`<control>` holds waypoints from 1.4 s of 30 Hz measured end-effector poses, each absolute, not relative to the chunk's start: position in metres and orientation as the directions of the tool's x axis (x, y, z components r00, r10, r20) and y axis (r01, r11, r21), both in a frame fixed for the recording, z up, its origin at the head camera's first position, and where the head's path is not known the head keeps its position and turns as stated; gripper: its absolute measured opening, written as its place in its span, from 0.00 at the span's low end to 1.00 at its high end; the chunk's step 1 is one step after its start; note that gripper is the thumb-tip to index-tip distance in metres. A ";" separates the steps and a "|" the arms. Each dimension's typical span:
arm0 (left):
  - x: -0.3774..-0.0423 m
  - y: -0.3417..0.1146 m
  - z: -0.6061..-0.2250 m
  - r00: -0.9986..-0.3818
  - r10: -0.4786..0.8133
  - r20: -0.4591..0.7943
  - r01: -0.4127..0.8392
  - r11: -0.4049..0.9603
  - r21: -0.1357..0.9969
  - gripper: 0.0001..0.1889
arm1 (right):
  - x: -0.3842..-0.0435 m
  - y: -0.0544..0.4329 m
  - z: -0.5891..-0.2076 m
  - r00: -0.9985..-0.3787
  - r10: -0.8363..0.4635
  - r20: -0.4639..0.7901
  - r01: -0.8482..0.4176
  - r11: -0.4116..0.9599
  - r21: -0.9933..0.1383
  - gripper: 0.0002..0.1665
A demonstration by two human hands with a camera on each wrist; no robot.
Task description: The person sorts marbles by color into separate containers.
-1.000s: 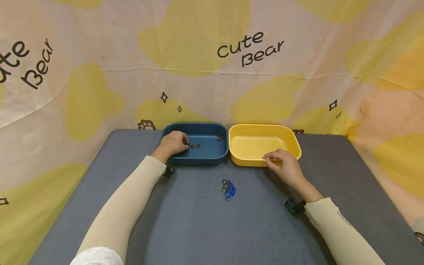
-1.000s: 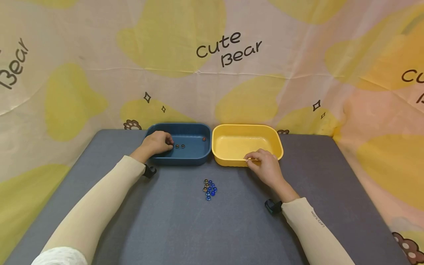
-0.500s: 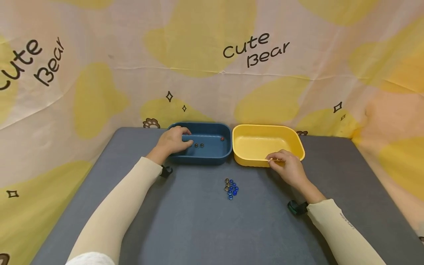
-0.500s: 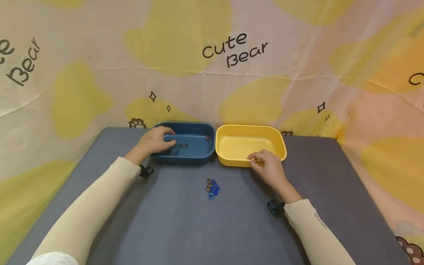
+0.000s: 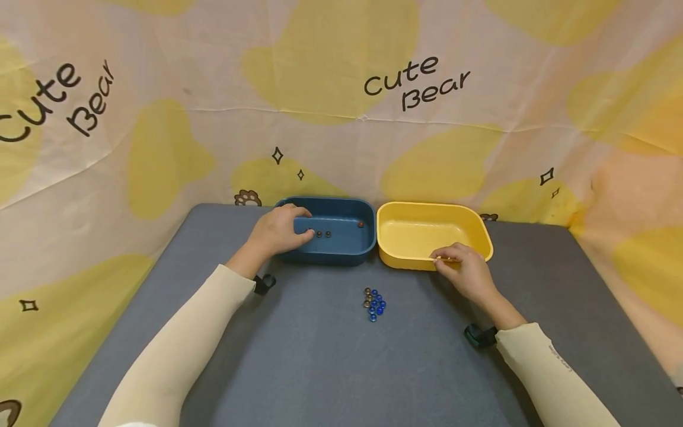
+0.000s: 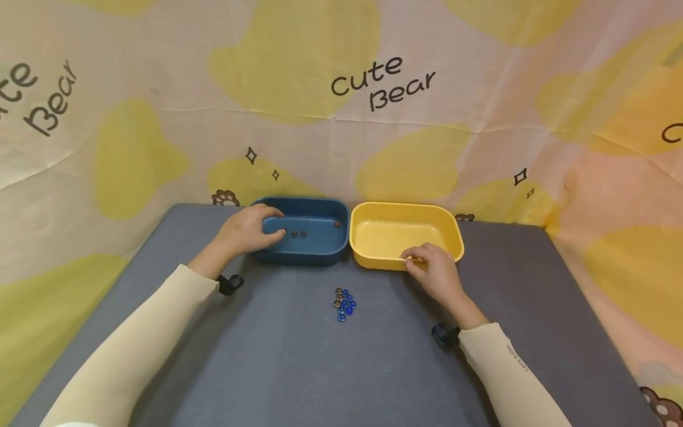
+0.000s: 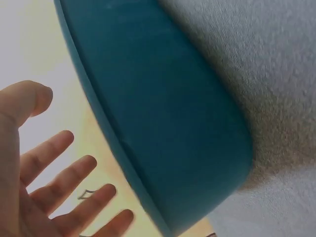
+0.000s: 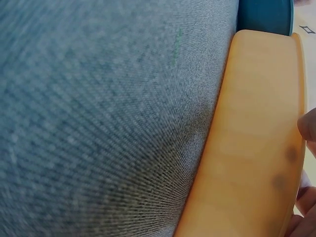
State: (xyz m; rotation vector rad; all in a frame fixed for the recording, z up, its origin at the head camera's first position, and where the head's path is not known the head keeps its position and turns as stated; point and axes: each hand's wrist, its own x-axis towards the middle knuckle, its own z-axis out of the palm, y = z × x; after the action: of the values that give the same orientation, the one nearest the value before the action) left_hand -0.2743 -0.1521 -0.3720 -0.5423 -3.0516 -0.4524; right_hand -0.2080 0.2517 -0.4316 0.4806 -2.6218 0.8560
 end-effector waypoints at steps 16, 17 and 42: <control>-0.243 -0.132 -0.364 -0.886 0.426 0.182 0.456 0.871 0.183 0.20 | -0.208 0.252 -0.432 -0.891 -0.208 0.404 -0.407 0.762 -0.503 0.05; -0.241 -0.130 -0.364 -0.885 0.428 0.183 0.458 0.870 0.182 0.19 | -0.208 0.252 -0.432 -0.890 -0.208 0.405 -0.407 0.763 -0.502 0.05; -0.213 -0.086 -0.383 -0.841 0.494 0.222 0.538 0.804 0.253 0.18 | -0.208 0.251 -0.431 -0.886 -0.208 0.415 -0.412 0.764 -0.497 0.05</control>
State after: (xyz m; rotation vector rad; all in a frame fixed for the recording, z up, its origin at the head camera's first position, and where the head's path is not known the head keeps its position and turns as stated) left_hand -0.2133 -0.0861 -0.3834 -0.8184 -2.8445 -0.4634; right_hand -0.2078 0.2513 -0.4312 0.4765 -2.6233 0.8517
